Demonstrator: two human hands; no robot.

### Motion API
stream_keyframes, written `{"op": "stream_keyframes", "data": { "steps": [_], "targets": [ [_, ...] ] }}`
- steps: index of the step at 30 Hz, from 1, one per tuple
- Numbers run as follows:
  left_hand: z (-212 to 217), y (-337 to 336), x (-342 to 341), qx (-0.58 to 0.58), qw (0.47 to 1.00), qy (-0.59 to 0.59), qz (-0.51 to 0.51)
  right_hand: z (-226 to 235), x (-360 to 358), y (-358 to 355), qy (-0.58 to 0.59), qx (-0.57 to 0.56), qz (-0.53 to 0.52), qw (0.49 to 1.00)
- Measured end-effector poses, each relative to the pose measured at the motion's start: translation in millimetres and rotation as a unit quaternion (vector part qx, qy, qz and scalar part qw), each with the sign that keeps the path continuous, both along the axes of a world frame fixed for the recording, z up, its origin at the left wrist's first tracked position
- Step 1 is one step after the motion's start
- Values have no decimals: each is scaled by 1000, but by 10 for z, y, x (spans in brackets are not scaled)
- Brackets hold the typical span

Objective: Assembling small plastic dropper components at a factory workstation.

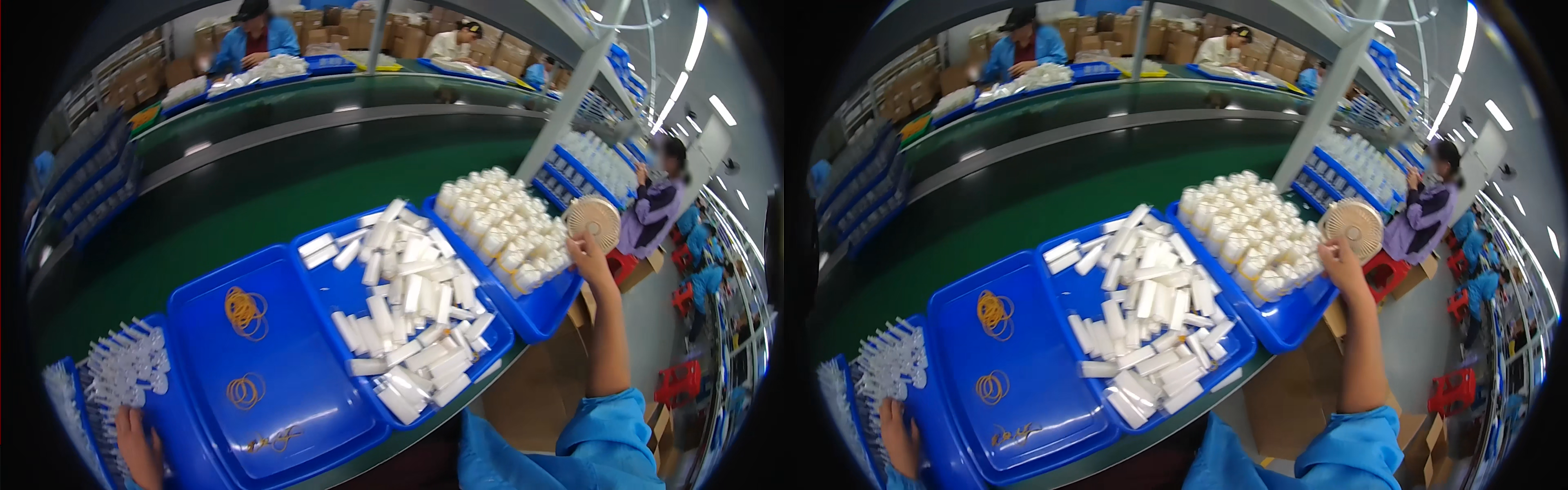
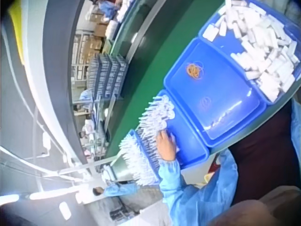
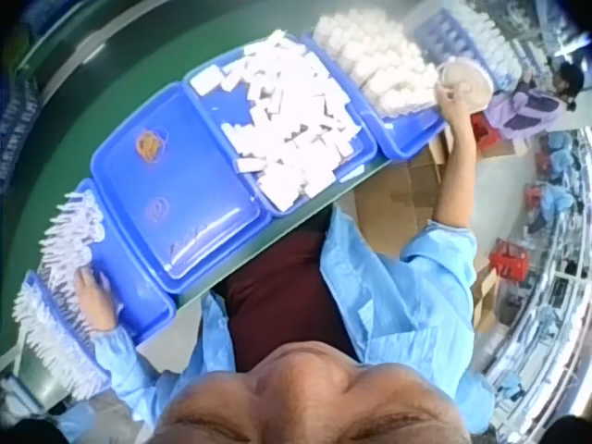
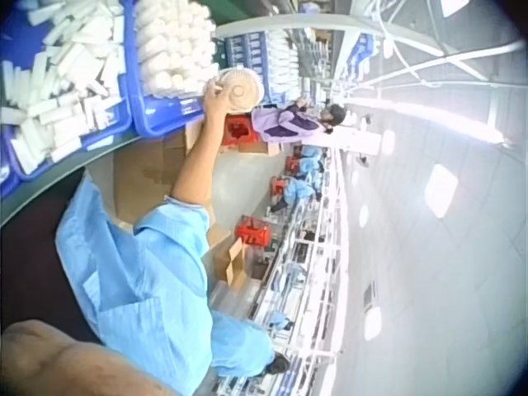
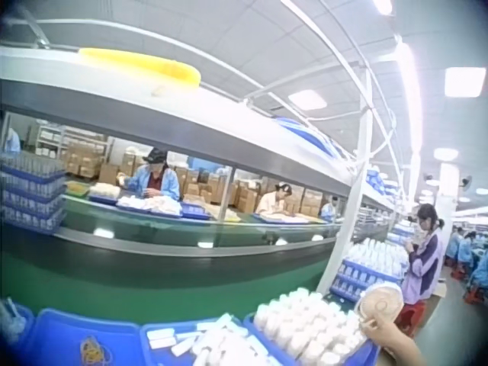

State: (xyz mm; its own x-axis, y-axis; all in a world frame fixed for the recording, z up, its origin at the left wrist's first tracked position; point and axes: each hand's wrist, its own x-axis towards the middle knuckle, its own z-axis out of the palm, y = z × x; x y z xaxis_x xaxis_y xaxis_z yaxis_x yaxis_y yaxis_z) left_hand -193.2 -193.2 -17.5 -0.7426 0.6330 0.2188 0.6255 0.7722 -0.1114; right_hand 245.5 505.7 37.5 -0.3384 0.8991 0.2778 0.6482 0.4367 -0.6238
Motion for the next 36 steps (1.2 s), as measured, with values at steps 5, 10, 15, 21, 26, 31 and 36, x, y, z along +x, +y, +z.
{"op": "stream_keyframes", "data": {
  "steps": [5, 10, 15, 21, 26, 31, 36],
  "targets": [
    [104, 321, -68, 76, 996, 50, 25, 363, -466, -391, -162, 299, 27, 940],
    [-21, 176, -184, 95, 989, 106, 34, 682, -1767, -1453, -68, 168, 332, 926],
    [368, 212, 26, 162, 985, -40, 39, 276, -2840, -1712, -179, 229, 517, 805],
    [701, 390, 778, 352, 923, -144, 52, -129, -3418, -1660, -346, 184, 509, 766],
    [514, 548, 1362, 625, 736, -257, 38, -113, -3225, -1794, -265, 240, 559, 748],
    [393, 1193, 1837, 688, 544, -476, -71, 180, -2904, -2273, -107, 142, 619, 765],
    [362, 1631, 1792, 598, 610, -471, -221, 338, -2508, -2762, 10, -144, 675, 723]
  ]
}}
